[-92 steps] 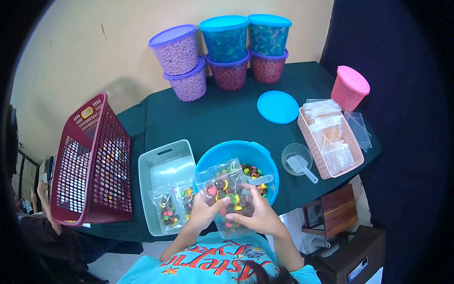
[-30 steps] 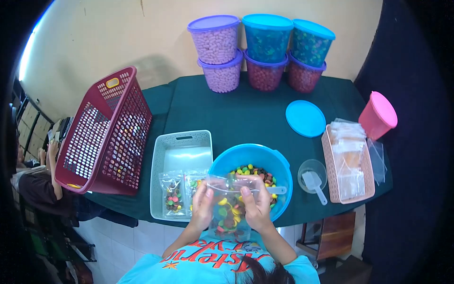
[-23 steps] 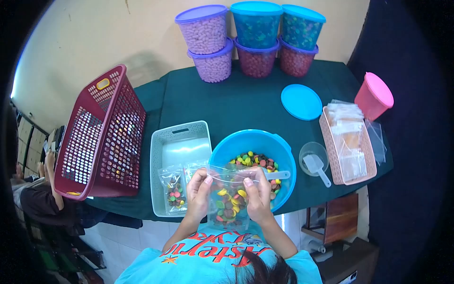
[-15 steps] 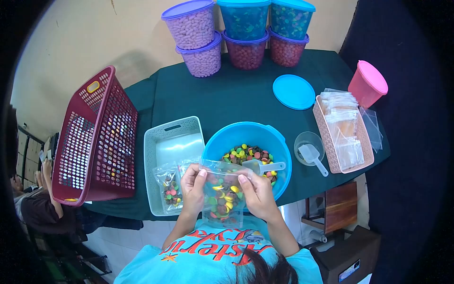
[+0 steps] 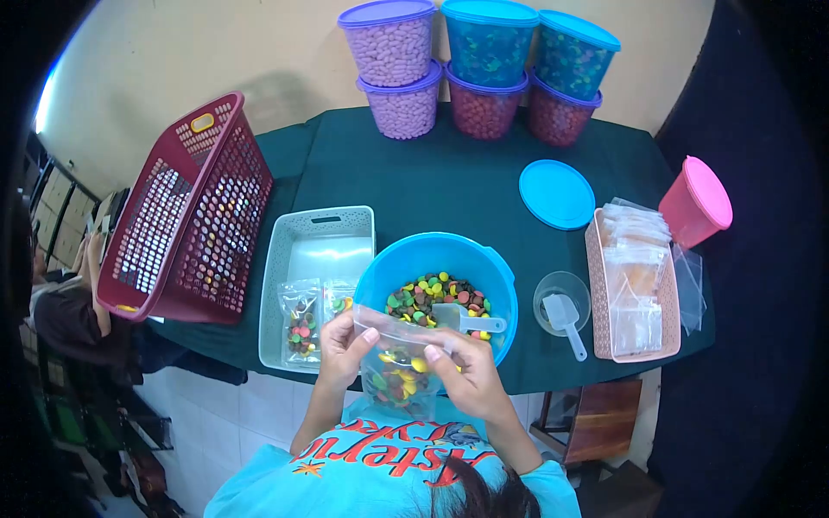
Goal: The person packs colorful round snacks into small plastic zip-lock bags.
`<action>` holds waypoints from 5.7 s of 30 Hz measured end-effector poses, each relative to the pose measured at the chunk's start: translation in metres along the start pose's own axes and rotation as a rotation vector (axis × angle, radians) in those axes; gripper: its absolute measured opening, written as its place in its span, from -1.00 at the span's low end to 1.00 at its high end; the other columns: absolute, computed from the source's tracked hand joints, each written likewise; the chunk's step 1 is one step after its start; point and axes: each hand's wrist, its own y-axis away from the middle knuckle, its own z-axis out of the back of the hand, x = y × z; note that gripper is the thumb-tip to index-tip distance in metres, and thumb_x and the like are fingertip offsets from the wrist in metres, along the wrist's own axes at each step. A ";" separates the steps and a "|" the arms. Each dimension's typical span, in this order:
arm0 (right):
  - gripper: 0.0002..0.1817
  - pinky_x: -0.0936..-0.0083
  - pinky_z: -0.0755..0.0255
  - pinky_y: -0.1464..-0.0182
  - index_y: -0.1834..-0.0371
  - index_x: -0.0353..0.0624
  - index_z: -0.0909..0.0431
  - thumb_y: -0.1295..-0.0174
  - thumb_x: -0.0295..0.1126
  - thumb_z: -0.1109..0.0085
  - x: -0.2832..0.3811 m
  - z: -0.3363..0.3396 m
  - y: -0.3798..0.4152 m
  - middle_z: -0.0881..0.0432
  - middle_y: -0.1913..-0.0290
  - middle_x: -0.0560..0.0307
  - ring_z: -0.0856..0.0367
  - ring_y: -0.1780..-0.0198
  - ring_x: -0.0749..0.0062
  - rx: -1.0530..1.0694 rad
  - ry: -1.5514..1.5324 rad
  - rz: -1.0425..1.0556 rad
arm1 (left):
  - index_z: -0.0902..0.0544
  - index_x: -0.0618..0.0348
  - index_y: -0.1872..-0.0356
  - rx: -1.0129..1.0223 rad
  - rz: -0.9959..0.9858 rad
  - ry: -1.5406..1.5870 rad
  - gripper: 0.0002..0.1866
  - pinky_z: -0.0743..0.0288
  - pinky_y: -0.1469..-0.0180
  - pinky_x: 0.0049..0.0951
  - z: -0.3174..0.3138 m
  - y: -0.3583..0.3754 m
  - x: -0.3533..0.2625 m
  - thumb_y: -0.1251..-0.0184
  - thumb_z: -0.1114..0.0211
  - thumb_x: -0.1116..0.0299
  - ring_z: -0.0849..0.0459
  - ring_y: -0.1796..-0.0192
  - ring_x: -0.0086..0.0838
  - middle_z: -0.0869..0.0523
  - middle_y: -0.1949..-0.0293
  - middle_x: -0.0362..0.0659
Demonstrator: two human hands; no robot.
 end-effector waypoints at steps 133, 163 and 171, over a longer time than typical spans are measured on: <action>-0.54 0.35 -0.29 -0.04 -0.02 -0.28 -0.30 -0.06 -0.36 -0.17 -0.143 -0.245 0.004 -0.41 0.11 -0.11 -0.41 0.02 0.09 -0.575 0.759 0.048 | -0.50 0.29 0.19 0.508 0.038 -0.453 -0.73 -0.42 0.14 -0.49 0.238 0.036 -0.049 -0.04 -0.27 0.50 -0.58 0.17 -0.41 -0.56 0.25 -0.07; -0.85 0.56 -0.40 0.20 0.32 -0.27 -0.52 -0.10 -0.43 -0.16 -0.061 -0.067 0.289 -0.59 0.37 0.08 -0.57 0.30 0.45 -0.904 0.423 -0.210 | -0.46 0.30 0.27 1.515 0.177 -0.385 -0.75 -0.45 0.16 -0.37 -0.105 0.137 0.073 -0.13 -0.20 0.33 -0.60 0.25 -0.23 -0.58 0.33 0.02; -0.86 0.57 -0.39 0.19 0.33 -0.29 -0.52 -0.07 -0.46 -0.17 -0.021 0.038 0.293 -0.60 0.36 0.08 -0.57 0.28 0.47 -1.018 0.530 -0.245 | -0.48 0.24 0.31 1.686 0.231 -0.176 -0.85 -0.46 0.21 -0.45 -0.204 0.076 0.116 -0.09 -0.17 0.45 -0.62 0.32 -0.37 -0.62 0.41 -0.11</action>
